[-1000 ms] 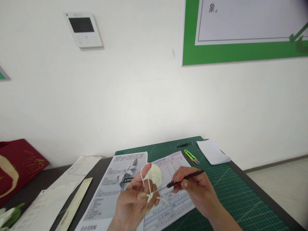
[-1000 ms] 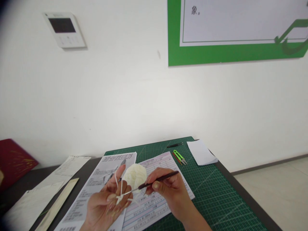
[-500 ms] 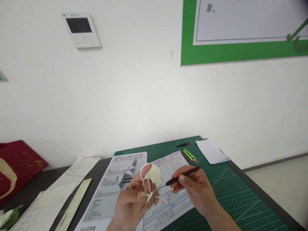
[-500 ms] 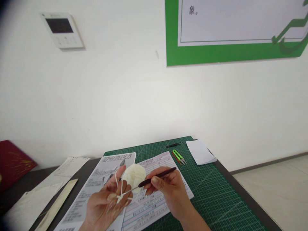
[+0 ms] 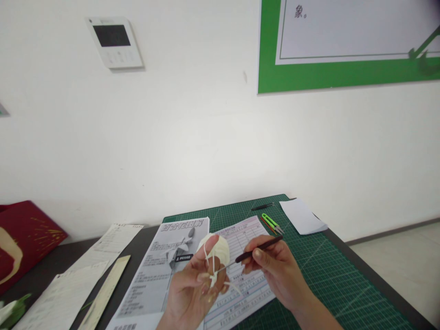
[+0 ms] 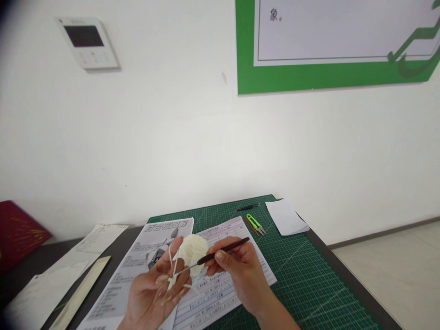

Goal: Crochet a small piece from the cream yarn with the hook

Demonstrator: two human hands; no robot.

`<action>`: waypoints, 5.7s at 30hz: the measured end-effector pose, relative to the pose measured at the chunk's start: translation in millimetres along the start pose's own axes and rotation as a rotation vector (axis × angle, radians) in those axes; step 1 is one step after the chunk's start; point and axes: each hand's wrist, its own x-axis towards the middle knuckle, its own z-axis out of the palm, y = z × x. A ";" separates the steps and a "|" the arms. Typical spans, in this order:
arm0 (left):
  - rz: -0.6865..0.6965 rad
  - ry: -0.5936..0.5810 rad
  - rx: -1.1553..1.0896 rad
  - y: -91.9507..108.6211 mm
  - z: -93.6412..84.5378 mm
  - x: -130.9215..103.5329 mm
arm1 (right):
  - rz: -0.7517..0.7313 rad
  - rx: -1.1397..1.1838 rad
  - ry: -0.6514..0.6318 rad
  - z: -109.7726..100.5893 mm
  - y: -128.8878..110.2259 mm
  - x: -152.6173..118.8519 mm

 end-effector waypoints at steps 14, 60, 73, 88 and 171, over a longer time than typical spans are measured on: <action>0.014 -0.020 -0.020 -1.3 2.4 0.7 | 0.003 -0.031 -0.132 -7.5 -5.0 1.4; 0.424 0.265 0.290 -23.5 6.4 6.6 | -0.761 -0.793 -0.106 2.6 28.5 -19.2; 0.184 0.056 -0.037 -3.2 -7.1 -1.0 | -0.353 -0.233 0.064 11.7 32.6 -14.2; 0.177 0.093 -0.147 1.2 1.0 -3.5 | -0.106 0.080 0.131 5.5 30.2 -7.9; 0.196 0.287 -0.039 -4.8 -6.7 5.3 | -0.875 -0.780 -0.223 8.4 26.5 -15.0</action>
